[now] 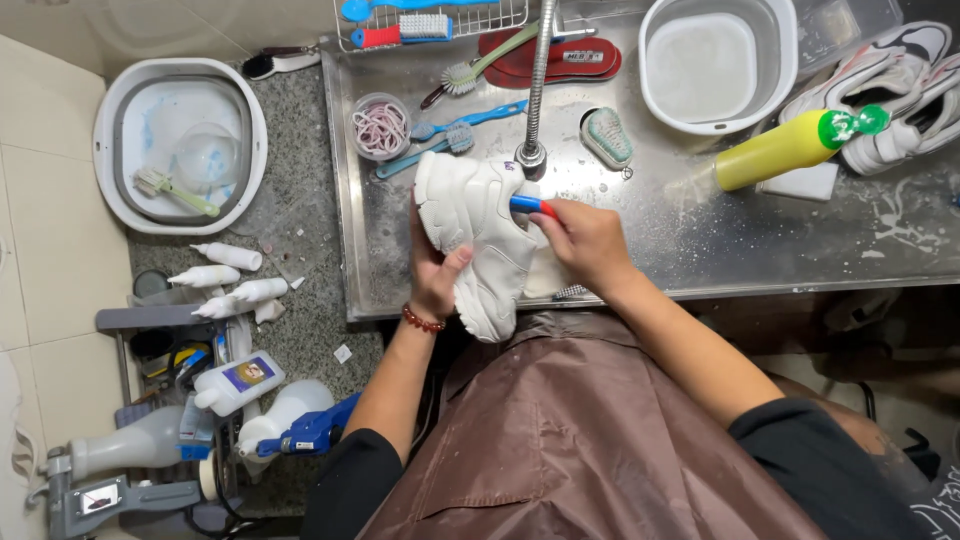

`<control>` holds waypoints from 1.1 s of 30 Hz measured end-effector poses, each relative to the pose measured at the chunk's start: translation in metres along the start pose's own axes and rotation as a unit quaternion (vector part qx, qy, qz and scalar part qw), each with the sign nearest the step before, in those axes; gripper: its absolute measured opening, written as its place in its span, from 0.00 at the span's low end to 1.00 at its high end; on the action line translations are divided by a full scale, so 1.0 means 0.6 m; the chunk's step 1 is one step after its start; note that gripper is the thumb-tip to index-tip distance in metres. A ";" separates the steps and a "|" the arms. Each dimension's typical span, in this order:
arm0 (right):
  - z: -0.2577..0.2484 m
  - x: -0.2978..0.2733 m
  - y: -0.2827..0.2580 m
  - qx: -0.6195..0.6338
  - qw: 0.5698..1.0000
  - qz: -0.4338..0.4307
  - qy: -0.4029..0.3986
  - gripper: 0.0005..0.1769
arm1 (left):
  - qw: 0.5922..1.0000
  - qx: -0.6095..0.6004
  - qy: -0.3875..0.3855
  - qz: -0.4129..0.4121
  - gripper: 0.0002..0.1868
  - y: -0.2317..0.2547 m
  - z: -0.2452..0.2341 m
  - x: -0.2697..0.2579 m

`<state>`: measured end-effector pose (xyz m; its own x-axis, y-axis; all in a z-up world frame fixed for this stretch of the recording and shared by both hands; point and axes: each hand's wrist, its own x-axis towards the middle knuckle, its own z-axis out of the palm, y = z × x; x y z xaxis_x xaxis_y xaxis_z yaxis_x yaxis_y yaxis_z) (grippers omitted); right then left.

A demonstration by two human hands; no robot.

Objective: The person scrubs a white sneaker with a blue brush, rinses it under a faucet, and wipes it with a cloth. They repeat the scrubbing and rinsing process on different parts of the shoe.

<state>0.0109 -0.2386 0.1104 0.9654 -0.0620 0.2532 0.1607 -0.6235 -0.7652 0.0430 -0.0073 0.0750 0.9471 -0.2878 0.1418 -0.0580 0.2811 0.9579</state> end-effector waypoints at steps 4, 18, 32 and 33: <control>0.005 0.001 0.012 0.011 0.999 0.032 -0.013 0.10 | 0.999 0.031 -0.009 0.017 0.46 -0.032 -0.008 -0.023; -0.017 -0.006 0.027 0.013 0.994 0.088 -0.058 0.12 | 0.997 -0.044 -0.027 -0.058 0.45 -0.062 -0.040 -0.006; -0.027 -0.072 0.089 0.234 0.910 0.327 -0.098 0.17 | 0.967 -0.218 0.028 -0.129 0.38 -0.224 -0.173 -0.049; -0.036 -0.074 0.087 0.274 0.896 0.342 -0.070 0.17 | 0.915 -0.347 0.033 -0.203 0.37 -0.259 -0.197 -0.057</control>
<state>-0.0281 -0.2852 0.0721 0.8866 -0.1610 -0.4335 -0.4389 0.0025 -0.8985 0.0569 0.0670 -0.1081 0.8647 -0.4482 -0.2269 0.4950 0.6834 0.5366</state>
